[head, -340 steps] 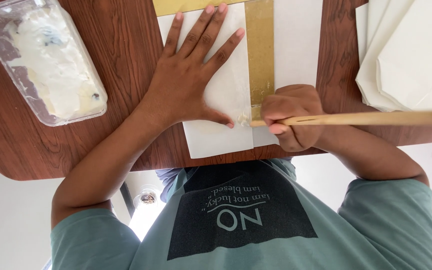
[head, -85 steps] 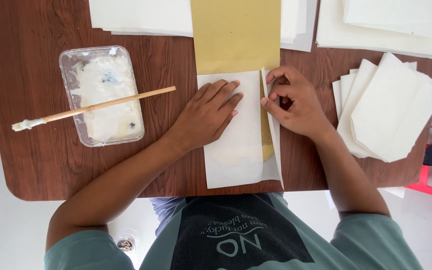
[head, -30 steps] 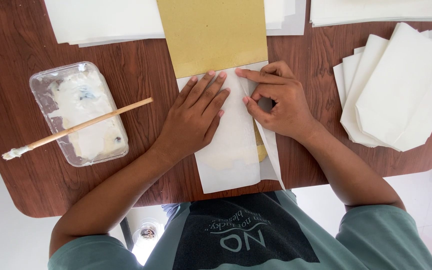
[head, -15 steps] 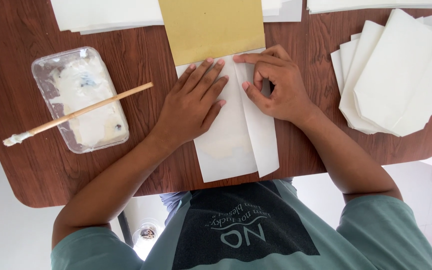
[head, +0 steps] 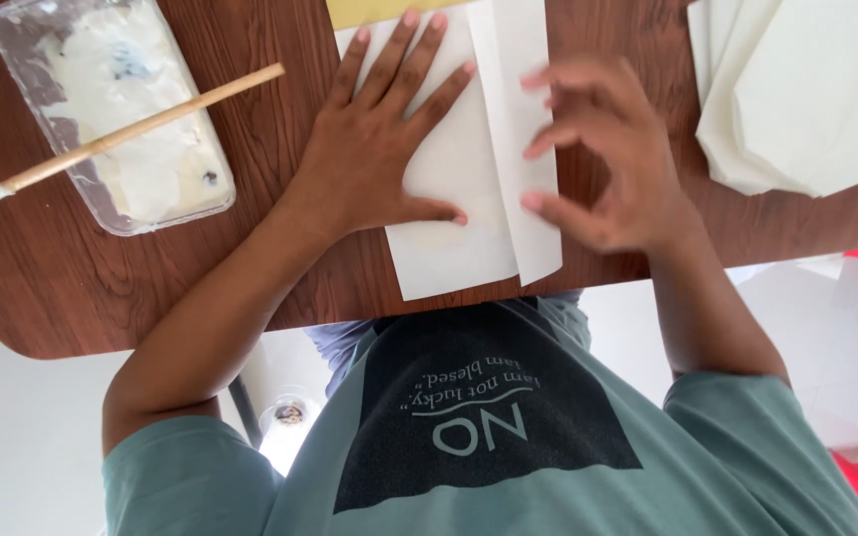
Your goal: A person is seen applying glue to paper sheets using a brush and then folding the sheets to assemble paper bags on a wooden table.
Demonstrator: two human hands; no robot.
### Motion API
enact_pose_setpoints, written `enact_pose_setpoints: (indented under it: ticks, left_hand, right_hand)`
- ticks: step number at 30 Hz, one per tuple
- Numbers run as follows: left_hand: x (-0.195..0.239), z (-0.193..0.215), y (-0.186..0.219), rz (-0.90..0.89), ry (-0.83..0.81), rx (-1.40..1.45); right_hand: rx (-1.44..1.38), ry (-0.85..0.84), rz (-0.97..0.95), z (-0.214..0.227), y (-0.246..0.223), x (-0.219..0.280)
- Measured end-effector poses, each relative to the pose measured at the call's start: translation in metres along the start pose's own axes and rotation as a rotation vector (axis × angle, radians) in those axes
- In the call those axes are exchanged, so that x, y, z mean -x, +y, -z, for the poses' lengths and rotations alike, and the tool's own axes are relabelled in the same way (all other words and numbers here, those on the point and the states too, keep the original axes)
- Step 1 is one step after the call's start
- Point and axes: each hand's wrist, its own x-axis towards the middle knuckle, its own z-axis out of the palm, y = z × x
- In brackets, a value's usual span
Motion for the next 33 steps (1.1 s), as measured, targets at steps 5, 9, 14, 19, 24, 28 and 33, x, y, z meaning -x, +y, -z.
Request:
enact_pose_setpoints:
  ticks: [5, 9, 14, 19, 24, 28, 33]
  left_hand:
    - [-0.003, 0.004, 0.001, 0.063, -0.069, 0.011]
    - [-0.003, 0.0, -0.001, 0.046, -0.04, 0.056]
    - [0.0, -0.007, -0.004, 0.051, 0.012, -0.023]
    - [0.001, -0.006, -0.002, 0.048, 0.045, -0.037]
    - [0.002, -0.01, -0.003, 0.055, 0.041, -0.081]
    - [0.0, -0.005, -0.001, 0.052, 0.028, -0.033]
    - [-0.001, -0.003, 0.0, 0.061, 0.016, -0.018]
  right_hand:
    - [-0.053, 0.114, -0.202, -0.037, -0.029, 0.064]
    - [0.127, 0.187, -0.212, -0.056, -0.038, 0.088]
    - [0.384, 0.331, -0.1, -0.072, -0.029, 0.106]
    - [0.413, 0.394, 0.028, -0.075, -0.027, 0.101]
    - [0.396, 0.386, 0.055, -0.074, -0.025, 0.1]
    - [0.418, 0.365, 0.095, -0.074, -0.025, 0.099]
    - [0.431, 0.34, 0.133, -0.073, -0.022, 0.101]
